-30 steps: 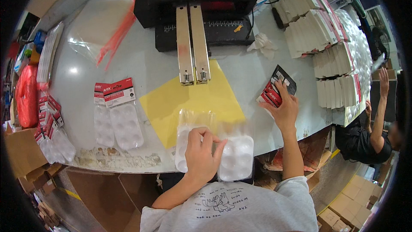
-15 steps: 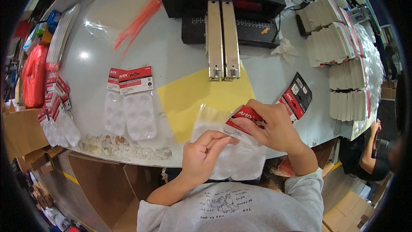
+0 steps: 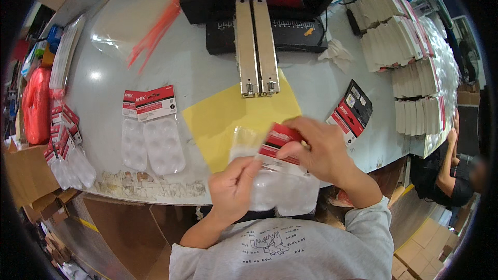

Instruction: The person repeatedly picks white plastic mixing palettes from a cardboard box, places them into clear plastic bags, inserts red Artix labels, and sets the sealed packages on the table. The process is repeated multiple times with consistent handling of palettes, bags, and labels.

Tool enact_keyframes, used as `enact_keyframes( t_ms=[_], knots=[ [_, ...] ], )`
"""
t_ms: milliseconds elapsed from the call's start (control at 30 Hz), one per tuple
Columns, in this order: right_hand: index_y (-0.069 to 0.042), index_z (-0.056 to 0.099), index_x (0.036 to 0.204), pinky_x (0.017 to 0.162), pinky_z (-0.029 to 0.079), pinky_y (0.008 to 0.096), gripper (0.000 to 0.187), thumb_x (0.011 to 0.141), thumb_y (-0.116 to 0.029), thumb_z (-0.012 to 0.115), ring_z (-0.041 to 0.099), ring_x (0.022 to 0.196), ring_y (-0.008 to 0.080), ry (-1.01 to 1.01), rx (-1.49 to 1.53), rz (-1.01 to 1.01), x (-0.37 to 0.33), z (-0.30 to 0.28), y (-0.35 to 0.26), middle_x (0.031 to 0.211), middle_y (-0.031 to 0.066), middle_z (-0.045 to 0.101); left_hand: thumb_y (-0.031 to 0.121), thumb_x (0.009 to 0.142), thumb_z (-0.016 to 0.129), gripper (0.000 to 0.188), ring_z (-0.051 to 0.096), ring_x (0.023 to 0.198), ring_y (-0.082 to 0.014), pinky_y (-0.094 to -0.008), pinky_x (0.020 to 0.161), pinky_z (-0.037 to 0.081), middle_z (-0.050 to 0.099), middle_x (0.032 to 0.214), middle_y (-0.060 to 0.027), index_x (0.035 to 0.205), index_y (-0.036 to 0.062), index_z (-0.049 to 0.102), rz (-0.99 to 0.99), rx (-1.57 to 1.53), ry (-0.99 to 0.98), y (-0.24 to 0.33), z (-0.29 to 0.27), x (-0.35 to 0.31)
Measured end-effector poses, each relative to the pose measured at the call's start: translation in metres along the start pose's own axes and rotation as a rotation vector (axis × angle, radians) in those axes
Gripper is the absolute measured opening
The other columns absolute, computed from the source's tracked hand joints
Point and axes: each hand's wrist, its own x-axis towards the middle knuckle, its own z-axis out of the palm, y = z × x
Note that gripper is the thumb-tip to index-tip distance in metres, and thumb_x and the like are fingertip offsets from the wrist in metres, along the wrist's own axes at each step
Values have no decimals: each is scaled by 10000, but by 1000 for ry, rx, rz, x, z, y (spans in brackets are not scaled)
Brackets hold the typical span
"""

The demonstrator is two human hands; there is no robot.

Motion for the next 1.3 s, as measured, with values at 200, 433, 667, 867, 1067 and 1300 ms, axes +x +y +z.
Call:
enact_keyframes(
  t_ms=[200, 433, 667, 867, 1067, 1300],
  knots=[
    [49, 690, 801, 458, 454, 218, 232, 841, -179, 679, 608, 539, 96, -367, 752, 816, -17, -17, 13, 699, 85, 664, 128, 912, 588, 192, 510, 720, -56, -192, 669, 418, 626, 789, -6, 946, -51, 648, -144, -200, 245, -12, -5, 7],
    [51, 668, 903, 508, 480, 219, 189, 889, -128, 610, 628, 619, 103, -359, 929, 846, -28, -7, 14, 765, 83, 663, 148, 918, 586, 212, 517, 734, -58, -187, 674, 414, 644, 818, -16, 968, -47, 654, -101, -295, 246, -19, -4, 9],
    [48, 642, 854, 509, 472, 213, 174, 891, -115, 594, 610, 592, 96, -298, 980, 791, -34, -6, 12, 727, 63, 645, 138, 902, 611, 191, 453, 645, -30, -177, 569, 344, 610, 778, 10, 932, -44, 658, -115, -256, 257, -18, -5, 6],
    [18, 608, 773, 502, 454, 215, 168, 870, -119, 611, 569, 553, 81, -238, 1084, 812, -30, 8, 19, 684, 42, 610, 188, 945, 535, 236, 469, 703, -68, -213, 661, 402, 579, 739, -8, 875, -33, 583, -173, -145, 169, -16, -6, 13],
    [8, 605, 781, 468, 394, 194, 151, 869, -115, 597, 521, 513, 89, 125, 1194, 834, 9, 49, 53, 681, 44, 581, 244, 980, 455, 307, 409, 675, -90, -235, 648, 384, 464, 690, -28, 800, -4, 478, -106, -29, 170, -42, 8, 75],
    [18, 618, 830, 485, 427, 201, 140, 868, -117, 605, 531, 523, 94, 132, 1193, 776, 11, 53, 58, 704, 55, 591, 245, 988, 433, 323, 375, 655, -104, -243, 625, 367, 447, 678, -41, 780, 1, 462, -14, -110, 173, -65, 9, 88]
  ],
)
